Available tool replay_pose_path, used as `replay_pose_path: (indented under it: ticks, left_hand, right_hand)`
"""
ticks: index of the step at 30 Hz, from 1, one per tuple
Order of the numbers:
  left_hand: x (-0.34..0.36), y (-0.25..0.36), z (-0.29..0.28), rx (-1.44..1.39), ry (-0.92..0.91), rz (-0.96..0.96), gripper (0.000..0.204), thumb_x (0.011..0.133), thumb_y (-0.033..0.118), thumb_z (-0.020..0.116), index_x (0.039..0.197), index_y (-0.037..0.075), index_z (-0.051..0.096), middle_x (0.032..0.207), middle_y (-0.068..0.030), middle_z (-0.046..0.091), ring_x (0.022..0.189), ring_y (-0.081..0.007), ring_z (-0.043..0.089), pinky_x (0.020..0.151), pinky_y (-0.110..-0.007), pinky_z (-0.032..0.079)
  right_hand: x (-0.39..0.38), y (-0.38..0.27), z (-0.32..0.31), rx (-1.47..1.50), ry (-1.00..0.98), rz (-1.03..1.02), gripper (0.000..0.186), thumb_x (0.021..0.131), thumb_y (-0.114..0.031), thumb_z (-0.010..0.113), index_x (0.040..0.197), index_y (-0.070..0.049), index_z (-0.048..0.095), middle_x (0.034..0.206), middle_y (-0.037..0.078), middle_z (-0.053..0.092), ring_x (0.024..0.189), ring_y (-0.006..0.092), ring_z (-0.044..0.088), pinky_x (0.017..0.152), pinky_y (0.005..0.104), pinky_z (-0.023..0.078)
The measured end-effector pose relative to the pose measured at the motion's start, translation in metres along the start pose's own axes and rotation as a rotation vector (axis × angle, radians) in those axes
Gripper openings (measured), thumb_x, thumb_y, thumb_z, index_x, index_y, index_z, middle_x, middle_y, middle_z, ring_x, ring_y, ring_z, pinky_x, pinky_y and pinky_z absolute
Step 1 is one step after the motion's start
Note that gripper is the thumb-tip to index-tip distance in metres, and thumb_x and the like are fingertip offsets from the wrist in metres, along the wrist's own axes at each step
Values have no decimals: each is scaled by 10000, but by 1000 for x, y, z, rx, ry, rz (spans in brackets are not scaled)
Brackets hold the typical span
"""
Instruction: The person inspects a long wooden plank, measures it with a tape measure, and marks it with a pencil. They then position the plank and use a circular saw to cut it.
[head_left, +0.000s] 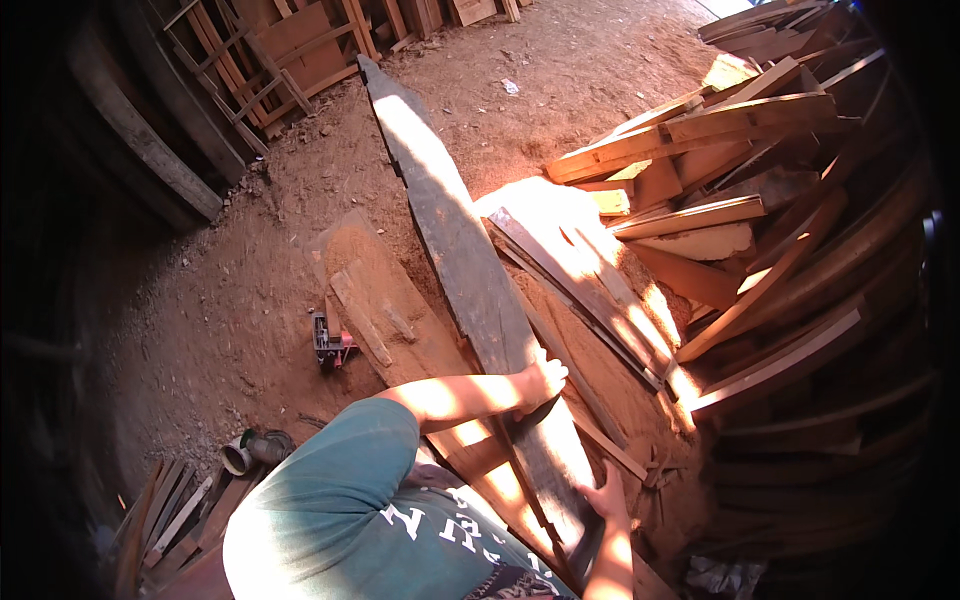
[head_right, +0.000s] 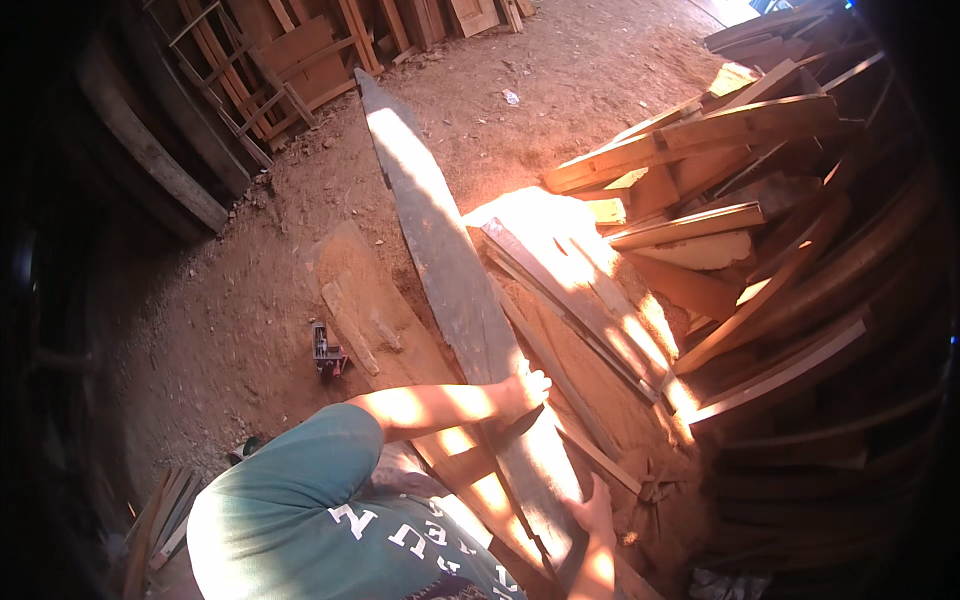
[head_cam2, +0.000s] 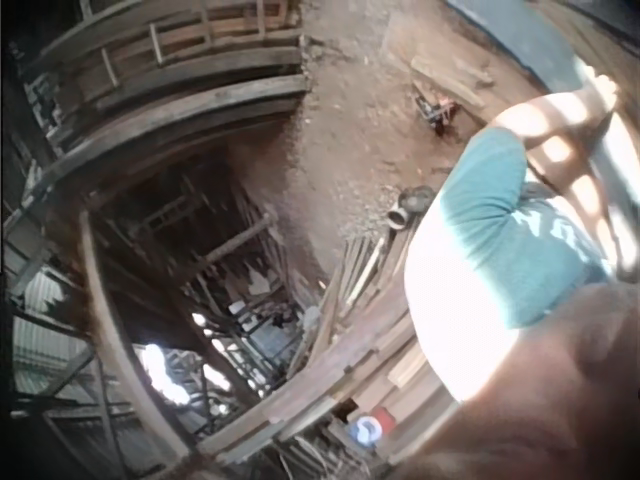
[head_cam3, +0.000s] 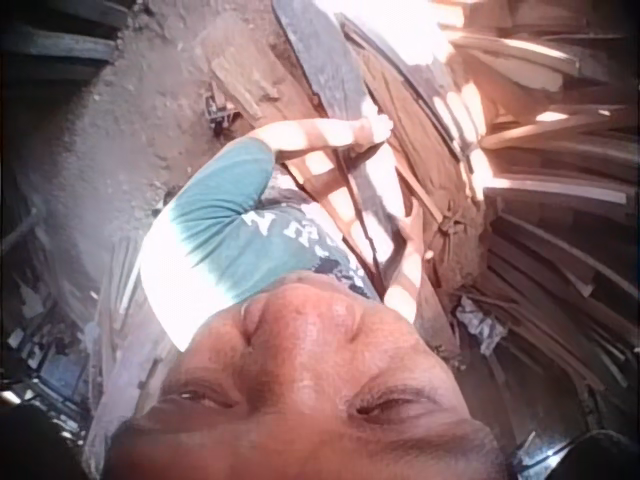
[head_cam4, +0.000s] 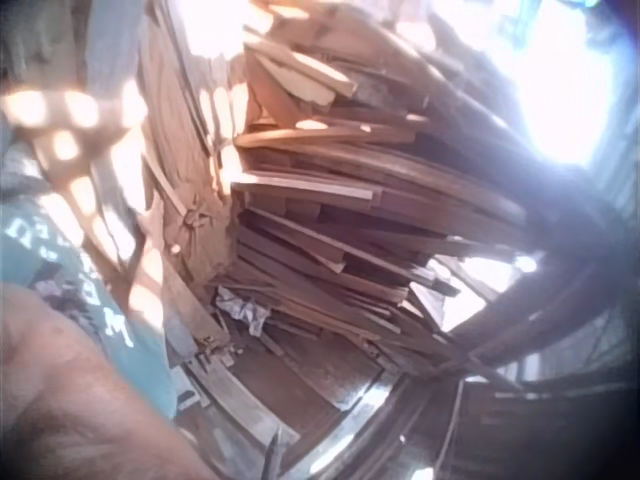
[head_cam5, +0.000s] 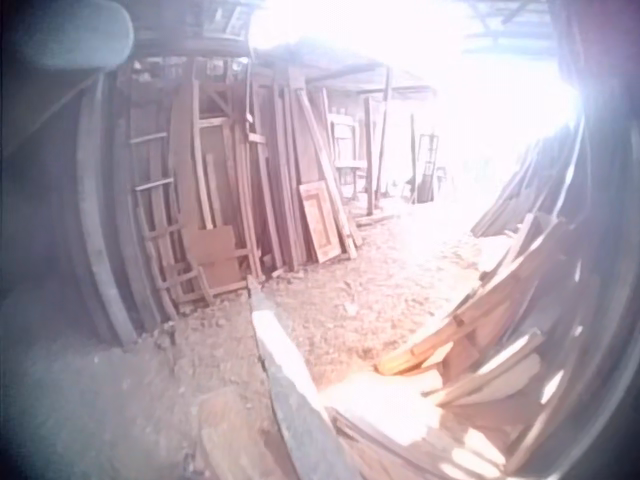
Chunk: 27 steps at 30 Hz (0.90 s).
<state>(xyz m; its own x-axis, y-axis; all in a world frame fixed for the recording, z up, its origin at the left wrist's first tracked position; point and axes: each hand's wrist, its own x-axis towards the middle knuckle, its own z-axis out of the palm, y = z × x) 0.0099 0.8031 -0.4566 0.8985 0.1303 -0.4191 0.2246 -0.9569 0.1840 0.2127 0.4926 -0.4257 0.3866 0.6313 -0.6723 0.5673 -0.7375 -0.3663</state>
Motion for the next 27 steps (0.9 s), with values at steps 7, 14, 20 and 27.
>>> replay_pose_path:
  ticks: [7, 14, 20, 27]
  left_hand:
    - [-7, -7, -9, -29, -21, 39, 981, 503, 493, 997, 1325, 87, 647, 1331, -83, 535, 1276, -282, 492, 1069, -605, 411]
    - [35, -70, -21, -261, -325, 104, 996, 600, 397, 968, 1446, 115, 524, 1496, -121, 478, 1436, -319, 410, 1185, -646, 301]
    - [27, -112, -17, -348, -682, 25, 1060, 520, 392, 997, 1423, 83, 535, 1430, -103, 553, 1403, -321, 451, 1179, -685, 264]
    - [-58, -92, -25, -166, -159, 122, 1060, 447, 416, 1003, 1347, 95, 544, 1333, -96, 578, 1353, -315, 479, 1098, -633, 355]
  right_hand:
    - [120, -3, 48, 521, -617, -85, 904, 718, -318, 937, 1455, -11, 514, 1393, 158, 586, 1239, 293, 576, 1076, 428, 475]
    - [85, -59, 18, 373, -531, -24, 738, 744, -275, 916, 1355, -9, 599, 1271, 145, 672, 1152, 261, 658, 986, 373, 539]
    - [-11, -135, -10, 188, -238, 113, 848, 671, -389, 962, 1327, 18, 611, 1238, 224, 709, 1130, 351, 690, 980, 437, 547]
    - [-52, -75, 31, -149, 27, -172, 1033, 600, -409, 953, 1445, -41, 485, 1374, 232, 580, 1327, 405, 526, 1131, 509, 413]
